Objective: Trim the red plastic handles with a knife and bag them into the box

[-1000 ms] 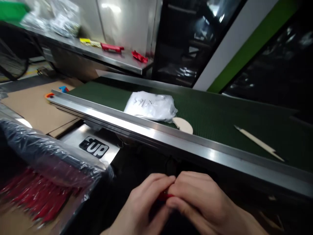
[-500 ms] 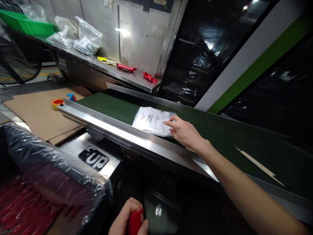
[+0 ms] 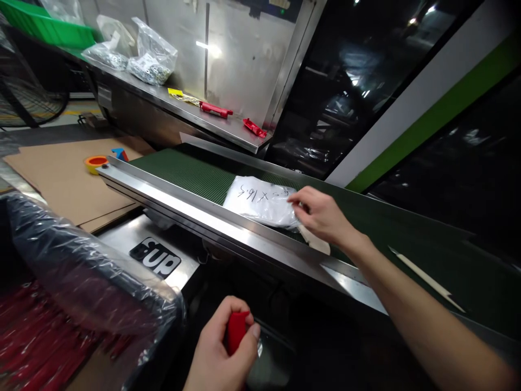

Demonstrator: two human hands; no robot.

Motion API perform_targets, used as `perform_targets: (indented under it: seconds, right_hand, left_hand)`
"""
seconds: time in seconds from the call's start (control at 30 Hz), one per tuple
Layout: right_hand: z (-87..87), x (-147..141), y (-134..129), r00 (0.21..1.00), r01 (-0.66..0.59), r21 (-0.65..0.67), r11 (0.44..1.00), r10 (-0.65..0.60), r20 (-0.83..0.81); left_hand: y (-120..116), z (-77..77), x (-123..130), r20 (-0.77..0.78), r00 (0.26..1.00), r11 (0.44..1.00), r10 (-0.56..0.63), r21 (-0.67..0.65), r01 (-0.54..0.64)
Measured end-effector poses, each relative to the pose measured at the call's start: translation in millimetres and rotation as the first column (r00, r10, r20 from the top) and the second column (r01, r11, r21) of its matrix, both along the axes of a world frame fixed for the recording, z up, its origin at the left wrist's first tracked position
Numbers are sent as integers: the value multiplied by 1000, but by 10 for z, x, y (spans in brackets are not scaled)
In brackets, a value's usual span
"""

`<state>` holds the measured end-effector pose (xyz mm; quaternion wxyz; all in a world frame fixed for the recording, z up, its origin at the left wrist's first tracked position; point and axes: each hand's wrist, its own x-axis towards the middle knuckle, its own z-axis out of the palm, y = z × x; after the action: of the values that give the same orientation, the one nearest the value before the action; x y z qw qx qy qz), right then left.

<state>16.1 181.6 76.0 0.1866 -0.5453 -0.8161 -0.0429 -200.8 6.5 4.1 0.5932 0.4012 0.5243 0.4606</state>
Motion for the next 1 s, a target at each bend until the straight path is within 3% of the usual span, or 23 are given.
perform_targets:
  seconds: [0.13, 0.27, 0.43, 0.6, 0.77, 0.87, 0.93, 0.97, 1.0]
  right_hand:
    - [-116, -57, 30, 992, -15, -132, 991, 31, 120]
    - [-245, -51, 138, 995, 33, -150, 988, -19, 93]
    - [-253, 109, 267, 985, 74, -95, 993, -88, -150]
    - [-242, 221, 315, 906, 57, -70, 996, -81, -415]
    - [-191, 222, 230, 837, 28, -9, 1000, -28, -546]
    - [-153, 232, 154, 809, 27, 0, 1000, -22, -587]
    - [-151, 248, 113, 798, 26, -15, 1000, -29, -601]
    - [-161, 255, 99, 797, 25, -29, 999, -38, -603]
    - [-176, 262, 89, 798, 25, -47, 999, -48, -601]
  left_hand:
    - [49, 92, 59, 11, 999, 999, -37, 6, 37]
    - [-12, 83, 93, 23, 998, 997, -66, 30, 65]
    - [-65, 59, 61, 19, 999, 999, -50, -14, 50]
    - [-28, 102, 75, -1, 997, 996, -82, -22, 81]
    - [-5, 106, 87, 1, 996, 996, -90, -30, 90]
    - [122, 144, 48, -127, 983, 989, -135, 43, 141]
    - [345, 246, 41, -369, 915, 933, -161, 245, 262]
    - [504, 322, 56, -520, 845, 852, -123, 381, 359]
    - [690, 410, 85, -718, 694, 741, -59, 433, 512]
